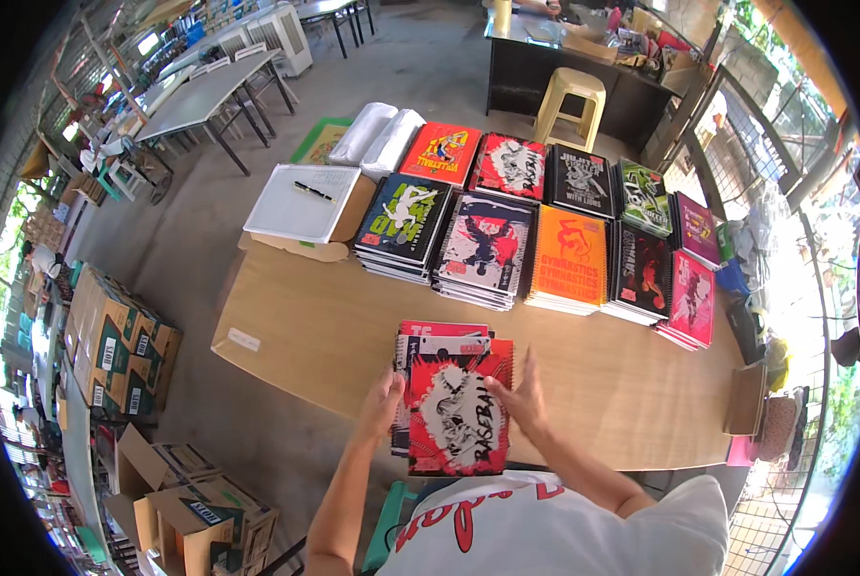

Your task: The person sorts various spiral notebooks by their covers, picking them up from a large central stack and placing them into separate categorized piles on a wooden table.

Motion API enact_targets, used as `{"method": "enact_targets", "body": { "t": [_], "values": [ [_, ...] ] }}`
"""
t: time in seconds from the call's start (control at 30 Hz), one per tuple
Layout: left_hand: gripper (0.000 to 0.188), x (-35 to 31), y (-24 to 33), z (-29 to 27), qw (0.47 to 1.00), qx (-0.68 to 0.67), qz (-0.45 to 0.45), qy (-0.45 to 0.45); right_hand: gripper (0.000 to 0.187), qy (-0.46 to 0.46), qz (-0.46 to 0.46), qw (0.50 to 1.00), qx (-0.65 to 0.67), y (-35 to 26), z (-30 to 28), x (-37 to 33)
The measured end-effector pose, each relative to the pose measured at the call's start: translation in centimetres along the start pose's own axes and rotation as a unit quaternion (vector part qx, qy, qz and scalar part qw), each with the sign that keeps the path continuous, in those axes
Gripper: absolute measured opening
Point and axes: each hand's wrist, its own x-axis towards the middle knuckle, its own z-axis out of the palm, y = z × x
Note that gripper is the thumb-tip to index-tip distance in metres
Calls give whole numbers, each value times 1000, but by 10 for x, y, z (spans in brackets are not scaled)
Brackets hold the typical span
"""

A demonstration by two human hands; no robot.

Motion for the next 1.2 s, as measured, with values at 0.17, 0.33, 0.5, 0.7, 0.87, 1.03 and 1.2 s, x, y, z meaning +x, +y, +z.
{"method": "enact_targets", "body": {
  "t": [0.17, 0.33, 0.5, 0.7, 0.87, 1.03, 1.2],
  "values": [
    [93, 7, -11, -7, 998, 49, -40, -5, 106, -139, 172, 912, 346, -51, 38, -35],
    [87, 14, 75, 28, 915, 266, 142, 269, 77, -93, -139, 979, 115, -1, -54, 85],
    [42, 148, 150, 155, 824, 419, 344, 164, 51, 68, -322, 880, -341, -23, -140, 337],
    [44, 255, 134, 228, 808, 513, 182, 223, 53, -136, -443, 632, -622, -68, -118, 455],
    [39, 225, 155, 205, 922, 215, 287, 143, 36, -154, -599, 596, -512, -63, -157, 471],
    [57, 25, 157, 72, 969, 82, 195, 125, 38, 28, -499, 850, -168, -122, -222, 277],
    [47, -39, 55, 21, 921, 335, 36, 194, 45, -43, -182, 956, 227, -120, -141, 102]
  ]
}}
